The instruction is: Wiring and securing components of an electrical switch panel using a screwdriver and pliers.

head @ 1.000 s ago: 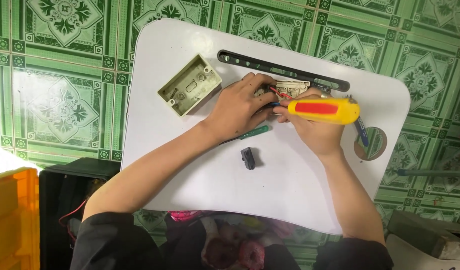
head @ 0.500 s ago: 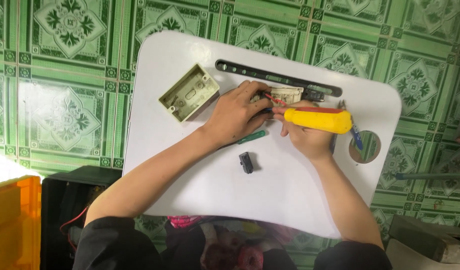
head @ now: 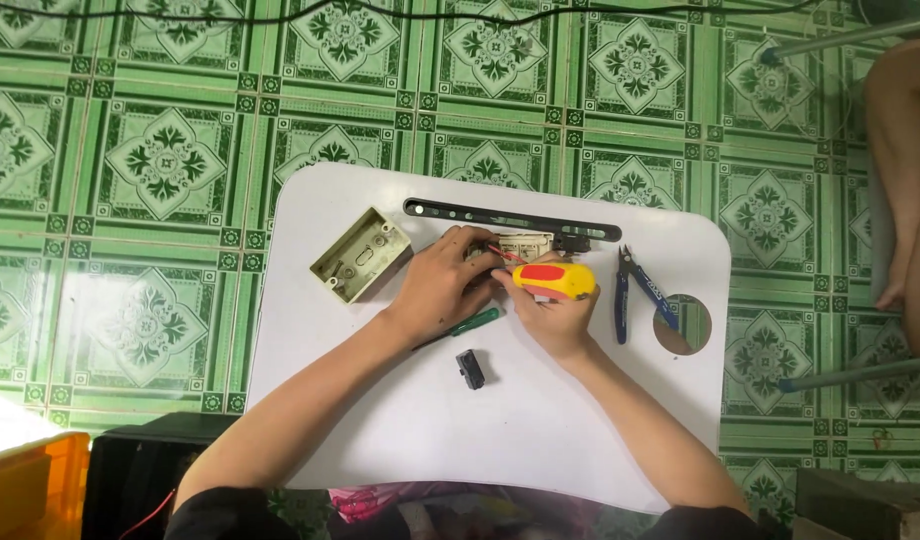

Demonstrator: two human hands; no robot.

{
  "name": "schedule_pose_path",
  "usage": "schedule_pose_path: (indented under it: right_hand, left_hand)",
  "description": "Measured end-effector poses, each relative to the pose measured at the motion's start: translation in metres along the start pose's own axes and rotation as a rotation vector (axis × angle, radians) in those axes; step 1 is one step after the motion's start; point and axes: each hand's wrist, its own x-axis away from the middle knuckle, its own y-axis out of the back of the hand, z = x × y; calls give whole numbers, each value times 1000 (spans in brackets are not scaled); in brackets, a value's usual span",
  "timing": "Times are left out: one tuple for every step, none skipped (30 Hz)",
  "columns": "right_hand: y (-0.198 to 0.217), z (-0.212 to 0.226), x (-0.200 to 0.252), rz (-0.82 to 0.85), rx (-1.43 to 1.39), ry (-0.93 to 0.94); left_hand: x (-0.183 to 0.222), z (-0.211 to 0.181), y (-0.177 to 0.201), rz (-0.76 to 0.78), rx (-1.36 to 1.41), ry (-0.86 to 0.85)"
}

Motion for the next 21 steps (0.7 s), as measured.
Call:
schedule_pose_path:
  right_hand:
    - [-1, 0, 0, -5, 29, -3]
    - [0, 1, -1, -12, 27, 4]
    - [0, 3, -2, -17, 75, 46]
    - [0, 5, -4, -23, 123, 88]
    - [0, 3, -4, -29, 123, 96]
    - [-1, 0, -3, -26, 133, 101]
    - [2, -2, -4, -23, 152, 108]
    - [3, 0, -6, -27, 161, 118]
    - [5, 3, -8, -9, 143, 109]
    - [6, 5, -9, 9, 125, 99]
    - [14, 10, -10, 12, 126, 106]
    - [21, 16, -10, -32, 34, 50]
    - [27, 21, -11, -80, -63, -6]
    - [44, 35, -12, -81, -67, 0]
    - [62, 50, -13, -60, 27, 8]
    - [80, 64, -14, -41, 121, 17]
    - [103, 53, 0, -45, 123, 24]
    - [126, 42, 13, -133, 220, -6]
    - [149, 32, 28, -218, 319, -39]
    - [174, 16, 49, -218, 322, -35]
    - [199, 0, 70, -318, 668, 3]
  left_hand:
    - [-1, -1, 2, 2, -13, 2]
    - [1, -1, 0, 1, -20, -7]
    - [2, -1, -3, -10, -44, 13]
    - [4, -1, -5, -21, -69, 33]
    - [5, 0, -7, -24, -74, 24]
    - [7, 1, -9, -30, -107, 29]
    - [7, 1, -13, -40, -133, 30]
    - [8, 3, -14, -48, -131, 19]
    - [8, 4, -16, -46, -140, 11]
    - [9, 6, -18, -45, -149, 4]
    - [11, 5, -18, -52, -150, 4]
    - [12, 4, -18, -57, -143, -9]
    - [13, 5, -16, -58, -140, -25]
    - [16, 3, -16, -61, -146, -27]
    - [17, 2, -16, -66, -147, -18]
    - [19, 1, -17, -72, -149, -9]
    - [21, -1, -10, -77, -151, -16]
    - [23, -3, -4, -135, -227, -56]
    - [26, -6, 0, -193, -299, -93]
    - [31, -10, 21, -197, -298, -95]
    - [36, -15, 43, -173, -364, -189]
